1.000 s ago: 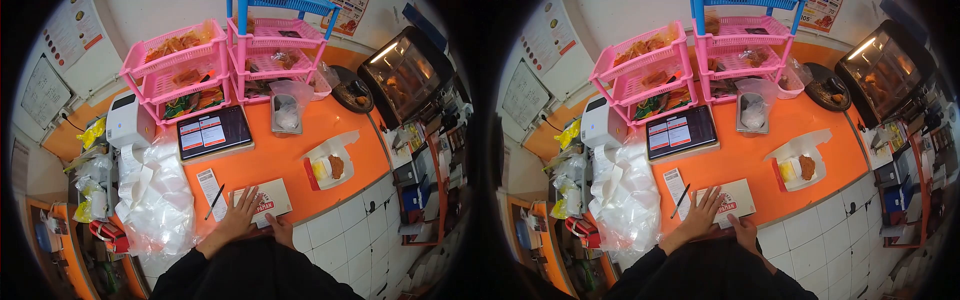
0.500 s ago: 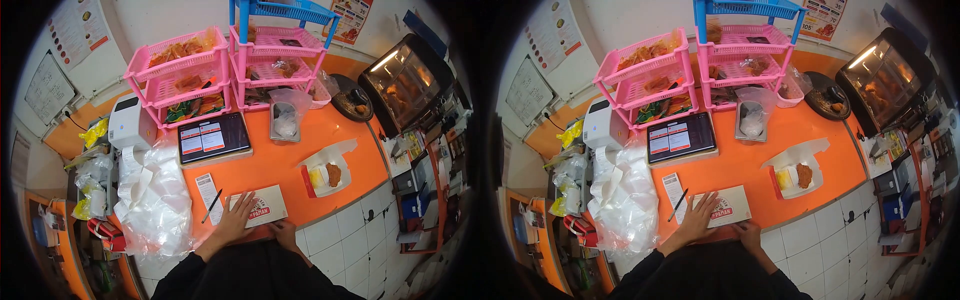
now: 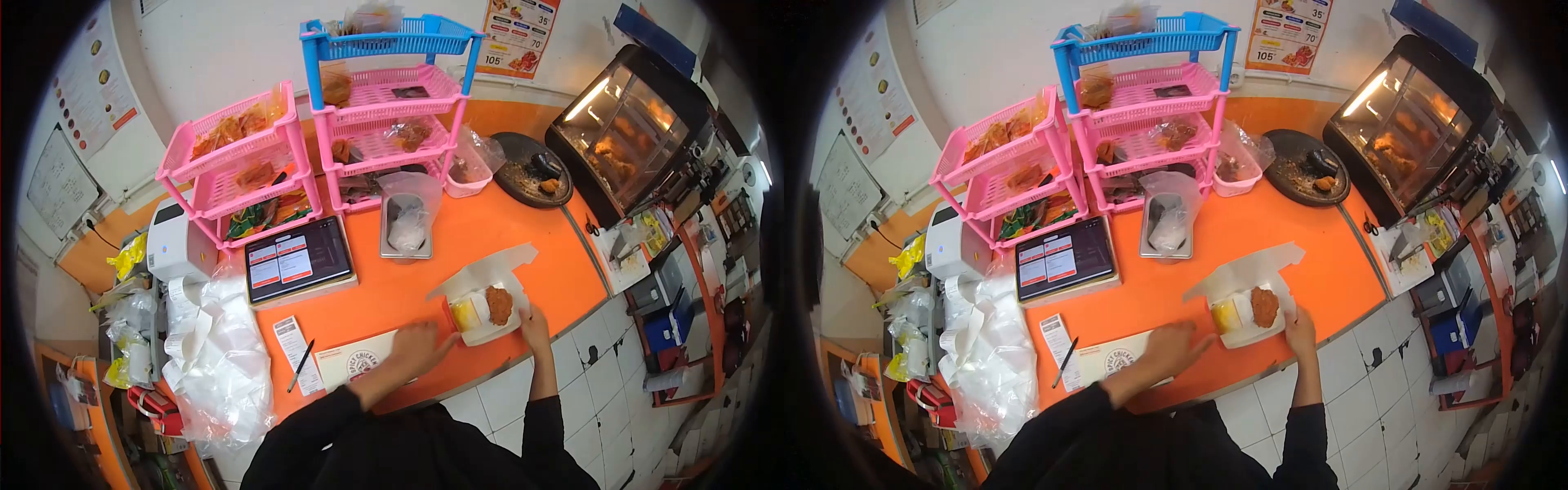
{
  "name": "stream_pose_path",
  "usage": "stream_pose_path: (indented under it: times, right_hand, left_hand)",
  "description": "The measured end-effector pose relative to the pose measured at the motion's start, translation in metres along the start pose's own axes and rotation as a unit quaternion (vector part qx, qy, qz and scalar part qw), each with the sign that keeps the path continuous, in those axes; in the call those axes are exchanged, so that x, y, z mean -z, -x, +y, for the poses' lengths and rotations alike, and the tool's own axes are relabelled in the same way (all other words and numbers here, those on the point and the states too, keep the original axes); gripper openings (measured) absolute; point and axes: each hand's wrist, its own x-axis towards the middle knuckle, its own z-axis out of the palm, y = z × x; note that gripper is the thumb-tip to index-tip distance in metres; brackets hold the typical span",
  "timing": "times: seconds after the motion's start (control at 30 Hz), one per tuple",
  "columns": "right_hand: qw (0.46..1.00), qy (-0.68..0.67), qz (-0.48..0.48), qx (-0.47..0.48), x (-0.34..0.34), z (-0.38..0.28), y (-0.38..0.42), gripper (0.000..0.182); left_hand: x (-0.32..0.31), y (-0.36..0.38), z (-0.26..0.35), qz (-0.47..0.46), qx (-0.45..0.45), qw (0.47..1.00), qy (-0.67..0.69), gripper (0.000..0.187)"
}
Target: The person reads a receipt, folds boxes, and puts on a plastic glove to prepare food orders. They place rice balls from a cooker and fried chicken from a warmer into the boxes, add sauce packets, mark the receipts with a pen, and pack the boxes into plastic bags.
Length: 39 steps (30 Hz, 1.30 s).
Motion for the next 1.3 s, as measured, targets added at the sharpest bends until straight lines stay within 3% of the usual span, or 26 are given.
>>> stream_pose_path:
  times: [0.03,0.1,0.2,0.23,0.3,0.33,0.47,0.5,0.6,0.7,0.77,0.83,0.87,0.93,0.97,1.0,1.03,1.07,1.1,1.17,1.2,1.23,1.3]
  right_hand:
    - [1.0,-0.001,-0.001,0.004,0.0,0.005,-0.005,0.022]
    - [0.986,0.035,-0.114,-0.118,0.001,0.009,-0.012,0.022]
    - [0.998,0.006,-0.06,-0.035,0.006,-0.005,0.006,0.023]
    - [0.997,0.001,-0.067,-0.037,0.017,-0.031,0.014,0.023]
    - [0.979,-0.119,-0.103,-0.13,0.044,-0.096,0.03,0.02]
    - [0.977,-0.122,-0.111,-0.132,0.044,-0.11,0.04,0.02]
    - [0.943,-0.211,-0.222,-0.13,0.03,-0.162,0.073,0.019]
    - [0.962,-0.109,-0.241,-0.069,0.017,-0.166,0.081,0.021]
    - [0.948,-0.148,-0.278,-0.047,-0.02,-0.182,0.104,0.023]
    - [0.937,-0.161,-0.309,-0.036,-0.023,-0.197,0.102,0.027]
    - [0.974,-0.151,-0.167,0.015,-0.022,-0.189,0.085,0.029]
    - [0.983,-0.104,0.036,0.145,-0.018,-0.215,0.058,0.031]
    - [0.983,-0.103,0.034,0.147,-0.021,-0.224,0.045,0.031]
    - [0.963,-0.149,-0.025,0.225,-0.026,-0.236,0.026,0.036]
    - [0.962,-0.148,-0.022,0.228,-0.034,-0.231,0.02,0.036]
    - [0.942,-0.261,-0.171,0.127,-0.048,-0.22,0.014,0.034]
    - [0.878,-0.363,-0.312,0.018,-0.055,-0.215,0.013,0.033]
    - [0.878,-0.363,-0.311,0.017,-0.059,-0.213,0.015,0.033]
    - [0.861,-0.409,-0.303,-0.012,-0.064,-0.217,0.019,0.027]
    - [0.84,-0.454,-0.294,-0.041,-0.073,-0.237,0.032,0.023]
    - [0.823,-0.51,-0.232,-0.093,-0.076,-0.259,0.044,0.021]
    - [0.798,-0.561,-0.166,-0.145,-0.079,-0.277,0.054,0.022]
    - [0.796,-0.573,-0.121,-0.153,-0.086,-0.304,0.059,0.025]
  left_hand:
    - [-0.016,-0.018,0.004,0.004,0.002,1.0,0.0,0.045]
    - [-0.034,-0.045,0.007,-0.065,0.011,0.997,0.051,0.044]
    - [-0.033,-0.041,0.002,-0.012,0.023,1.0,-0.007,0.038]
    - [-0.021,-0.03,0.0,-0.015,0.031,0.999,-0.009,0.038]
    - [0.017,0.005,-0.003,0.089,0.041,0.995,0.011,0.036]
    - [0.038,0.028,-0.004,0.1,0.051,0.993,0.025,0.035]
    - [0.074,0.105,-0.041,0.094,0.111,0.989,0.012,0.032]
    - [0.075,0.122,-0.053,0.097,0.124,0.988,0.007,0.031]
    - [0.059,0.16,-0.096,0.111,0.165,0.98,0.02,0.034]
    - [0.071,0.179,-0.097,0.154,0.202,0.962,0.096,0.034]
    - [0.087,0.183,-0.097,0.128,0.227,0.95,0.169,0.028]
    - [0.101,0.178,-0.1,0.422,0.175,0.887,0.071,0.03]
    - [0.109,0.169,-0.102,0.423,0.177,0.886,0.073,0.03]
    - [0.123,0.149,-0.107,0.482,0.038,0.87,0.1,0.035]
    - [0.12,0.142,-0.115,0.484,0.036,0.868,0.101,0.035]
    - [0.112,0.134,-0.129,0.388,0.007,0.886,0.254,0.033]
    - [0.107,0.13,-0.136,0.276,-0.02,0.874,0.399,0.031]
    - [0.1,0.126,-0.135,0.224,-0.021,0.808,0.544,0.023]
    - [0.094,0.125,-0.131,0.224,-0.021,0.808,0.544,0.023]
    - [0.082,0.123,-0.119,0.24,0.021,0.714,0.658,0.021]
    - [0.076,0.117,-0.112,0.24,0.022,0.713,0.658,0.021]
    - [0.068,0.109,-0.102,0.297,0.049,0.737,0.605,0.025]
    - [0.061,0.099,-0.084,0.405,0.102,0.768,0.486,0.035]
